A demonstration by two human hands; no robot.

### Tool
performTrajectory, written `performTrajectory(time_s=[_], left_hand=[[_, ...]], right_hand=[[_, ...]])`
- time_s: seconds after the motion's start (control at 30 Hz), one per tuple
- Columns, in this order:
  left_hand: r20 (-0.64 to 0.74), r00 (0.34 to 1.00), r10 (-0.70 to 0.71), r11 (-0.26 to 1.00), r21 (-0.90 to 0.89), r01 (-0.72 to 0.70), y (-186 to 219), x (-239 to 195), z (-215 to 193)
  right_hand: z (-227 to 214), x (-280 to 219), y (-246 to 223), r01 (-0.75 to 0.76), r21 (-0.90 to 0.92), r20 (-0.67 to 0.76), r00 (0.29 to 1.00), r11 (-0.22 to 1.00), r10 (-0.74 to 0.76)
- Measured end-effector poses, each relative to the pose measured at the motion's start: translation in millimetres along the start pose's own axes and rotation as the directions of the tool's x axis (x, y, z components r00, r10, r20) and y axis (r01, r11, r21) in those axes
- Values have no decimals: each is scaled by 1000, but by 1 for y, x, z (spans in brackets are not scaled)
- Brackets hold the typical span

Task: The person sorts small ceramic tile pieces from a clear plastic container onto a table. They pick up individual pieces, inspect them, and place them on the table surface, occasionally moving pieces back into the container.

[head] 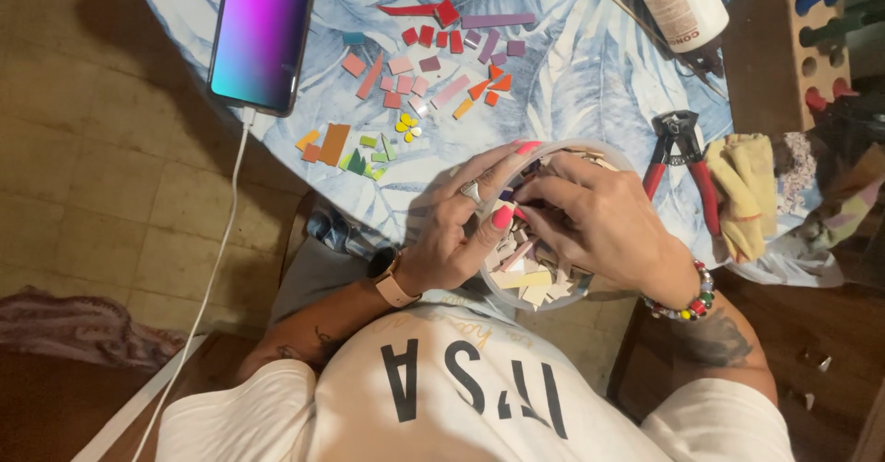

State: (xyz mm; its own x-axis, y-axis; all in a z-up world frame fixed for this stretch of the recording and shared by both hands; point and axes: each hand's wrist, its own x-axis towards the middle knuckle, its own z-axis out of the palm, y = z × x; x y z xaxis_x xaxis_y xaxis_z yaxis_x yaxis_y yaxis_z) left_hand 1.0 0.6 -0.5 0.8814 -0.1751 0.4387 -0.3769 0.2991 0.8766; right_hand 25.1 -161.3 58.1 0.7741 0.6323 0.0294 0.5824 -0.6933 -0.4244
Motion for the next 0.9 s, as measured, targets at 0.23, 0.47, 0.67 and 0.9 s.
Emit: performTrajectory(time_s=[0.23,0.47,0.67,0.9], left_hand=[[1,1000,-6,1000,-4,6,0,-2,-1],[24,1000,-7,991,137,4,-2,-2,-3],[24,1000,-8,988,155,4,-2,-2,-3],[39,999,-16,985,170,9,-10,-6,0]], right_hand=[[-17,2,-8,50,102,-43,998,994,-46],[-17,-22,3,-40,283,-202,974,958,100],[-4,-27,3,17,271,-456,883,962,113],[14,-24,4,125,180,-685,728,976,33]])
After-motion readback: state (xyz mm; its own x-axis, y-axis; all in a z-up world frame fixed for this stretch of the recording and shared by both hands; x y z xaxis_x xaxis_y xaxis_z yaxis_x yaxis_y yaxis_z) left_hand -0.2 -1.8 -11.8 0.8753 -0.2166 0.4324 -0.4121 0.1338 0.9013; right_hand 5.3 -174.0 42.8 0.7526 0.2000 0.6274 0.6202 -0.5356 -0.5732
